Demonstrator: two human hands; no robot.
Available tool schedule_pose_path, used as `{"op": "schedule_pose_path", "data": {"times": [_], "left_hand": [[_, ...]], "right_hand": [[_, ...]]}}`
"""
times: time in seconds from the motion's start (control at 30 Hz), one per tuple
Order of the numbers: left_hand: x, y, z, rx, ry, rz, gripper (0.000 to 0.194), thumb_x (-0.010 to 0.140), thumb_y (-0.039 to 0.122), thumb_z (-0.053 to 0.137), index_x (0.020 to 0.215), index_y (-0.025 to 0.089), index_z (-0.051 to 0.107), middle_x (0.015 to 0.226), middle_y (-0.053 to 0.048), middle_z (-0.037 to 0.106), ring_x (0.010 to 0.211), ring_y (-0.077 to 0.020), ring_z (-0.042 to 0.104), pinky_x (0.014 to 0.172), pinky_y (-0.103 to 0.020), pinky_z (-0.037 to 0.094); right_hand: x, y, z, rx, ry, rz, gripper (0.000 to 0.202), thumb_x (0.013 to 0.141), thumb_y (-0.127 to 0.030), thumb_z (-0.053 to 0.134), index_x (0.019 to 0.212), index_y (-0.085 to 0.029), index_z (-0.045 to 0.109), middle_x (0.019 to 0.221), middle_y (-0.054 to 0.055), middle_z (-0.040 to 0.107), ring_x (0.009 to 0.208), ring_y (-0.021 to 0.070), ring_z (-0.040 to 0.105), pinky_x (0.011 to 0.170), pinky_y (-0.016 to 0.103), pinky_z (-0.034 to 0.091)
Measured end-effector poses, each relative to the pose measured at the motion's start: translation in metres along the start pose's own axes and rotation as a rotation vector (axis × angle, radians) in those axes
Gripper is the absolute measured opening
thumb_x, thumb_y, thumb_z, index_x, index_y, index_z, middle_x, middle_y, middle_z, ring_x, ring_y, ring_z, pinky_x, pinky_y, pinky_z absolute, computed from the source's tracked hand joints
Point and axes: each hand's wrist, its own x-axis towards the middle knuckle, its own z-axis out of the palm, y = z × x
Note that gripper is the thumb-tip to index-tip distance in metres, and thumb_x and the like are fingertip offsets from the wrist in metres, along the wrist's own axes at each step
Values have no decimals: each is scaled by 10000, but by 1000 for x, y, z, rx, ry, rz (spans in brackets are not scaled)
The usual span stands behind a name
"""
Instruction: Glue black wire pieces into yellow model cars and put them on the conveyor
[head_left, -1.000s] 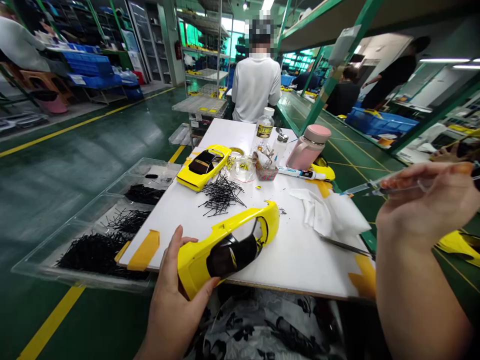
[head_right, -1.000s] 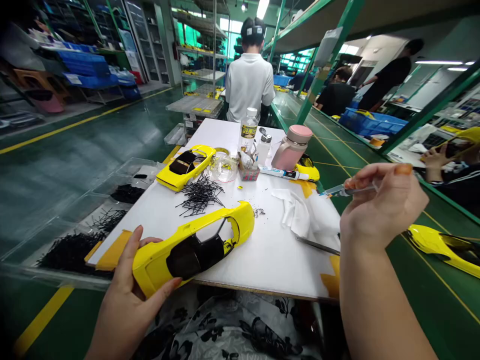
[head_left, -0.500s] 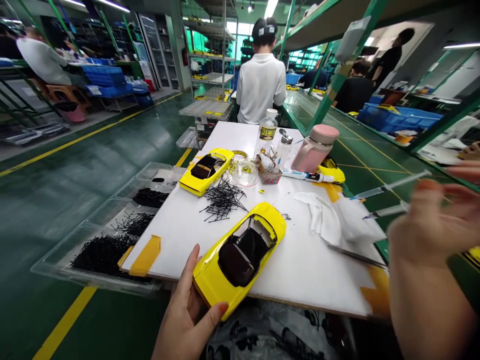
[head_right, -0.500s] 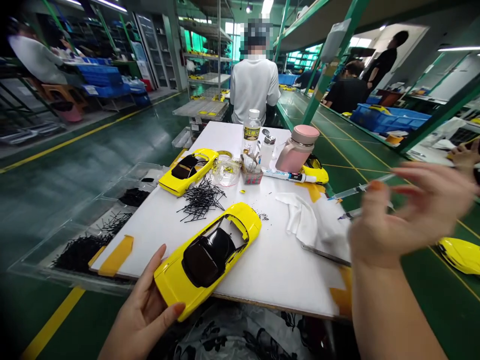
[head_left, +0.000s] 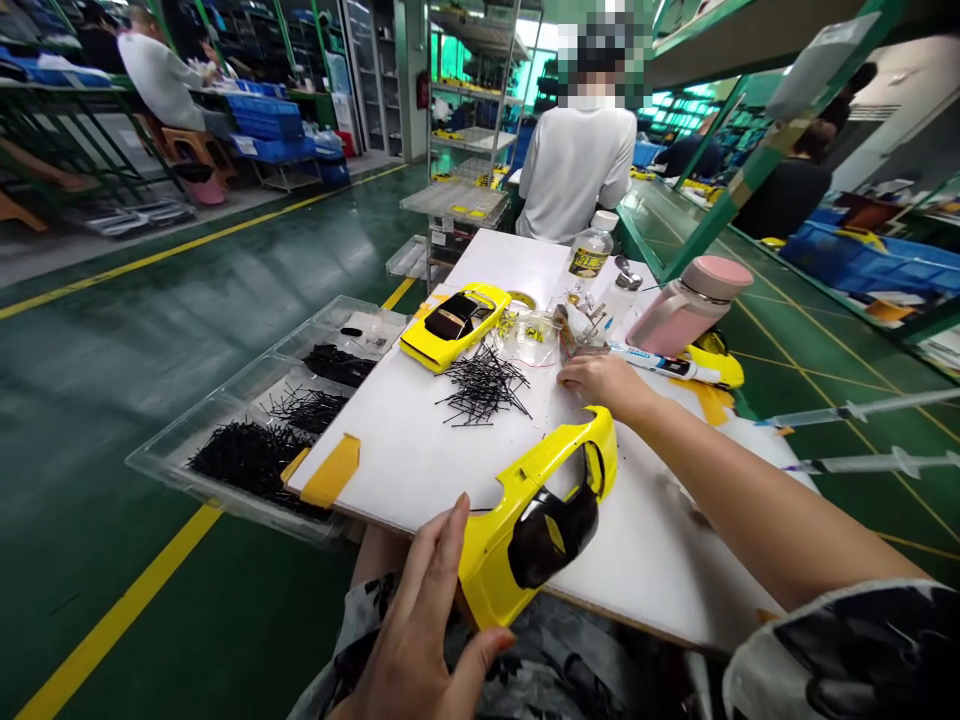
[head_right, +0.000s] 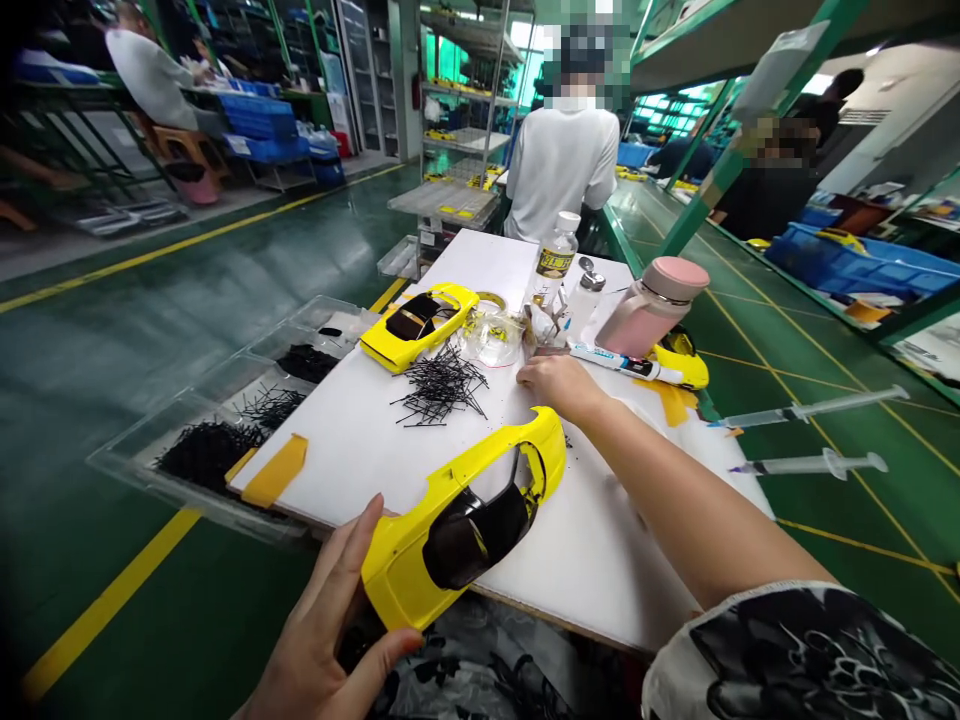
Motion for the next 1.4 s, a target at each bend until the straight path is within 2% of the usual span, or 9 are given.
{"op": "schedule_pose_path", "data": {"times": [0.17, 0.27, 0.37, 0.47, 0.6, 0.7, 0.87, 1.13, 1.4], "left_hand": [[4, 9, -2, 27, -13, 71, 827, 898, 111, 627, 1641, 157, 268, 1495, -206, 518, 1387, -300, 568, 1100, -350, 538], [5, 13, -3, 41, -11, 92, 790, 900, 101, 611, 1625, 127, 298, 1464, -210, 530, 1382, -281, 567, 1097, -320, 532], [5, 16, -1, 48, 3, 149, 763, 895, 66, 591, 1610, 107, 326, 1423, -211, 550, 1362, -261, 576, 1103, -303, 520], [5, 19, 1, 69, 35, 192, 756, 886, 32, 577, 1602, 97, 343, 1396, -209, 562, 1356, -252, 574, 1113, -301, 509], [4, 23, 2, 101, -5, 187, 792, 888, 30, 589, 1618, 91, 290, 1419, -211, 553, 1380, -245, 558, 1128, -293, 493], [2, 23, 2, 107, -16, 148, 784, 908, 40, 561, 1630, 110, 261, 1443, -198, 541, 1386, -226, 554, 1131, -277, 483], [1, 19, 8, 88, 36, 220, 738, 927, 41, 525, 1623, 87, 286, 1427, -194, 548, 1386, -218, 545, 1138, -258, 468], [2, 19, 10, 92, 67, 238, 684, 950, 44, 490, 1610, 70, 315, 1425, -178, 539, 1406, -183, 511, 1177, -224, 397], [0, 20, 9, 91, 54, 215, 725, 905, 32, 528, 1602, 79, 335, 1421, -182, 549, 1379, -200, 544, 1149, -230, 443]], "right_hand": [[-13, -9, -23, 96, 137, 168, 314, 911, -140, 498, 998, -144, 800, 1021, 146, 775, 831, 232, 709, 756, 341, 540], [-28, -37, -51, 471, 225, 306, 239, 921, -293, 611, 994, -155, 792, 892, 108, 775, 737, 205, 711, 691, 328, 581], [-42, -77, -76, 1003, 57, 351, 251, 764, -404, 831, 849, -172, 785, 770, 66, 758, 688, 181, 696, 631, 284, 564], [-48, -109, -86, 1176, -198, 309, 285, 712, -417, 871, 796, -167, 763, 713, 44, 734, 622, 147, 641, 570, 250, 500], [-47, -127, -89, 1096, -386, 305, 250, 780, -397, 802, 786, -157, 732, 737, 26, 701, 662, 136, 603, 610, 248, 468], [-46, -128, -92, 992, -395, 259, 195, 832, -360, 735, 792, -172, 707, 810, 22, 690, 767, 155, 613, 675, 259, 461], [-46, -129, -91, 918, -422, 243, 194, 877, -379, 676, 851, -190, 712, 923, 41, 740, 954, 215, 655, 782, 294, 470], [-44, -124, -90, 842, -248, 228, 190, 862, -368, 682, 833, -193, 752, 842, 22, 761, 780, 166, 660, 706, 275, 474], [-42, -117, -89, 934, -277, 276, 186, 846, -358, 707, 903, -196, 776, 851, 39, 779, 797, 176, 710, 735, 277, 530]]}}
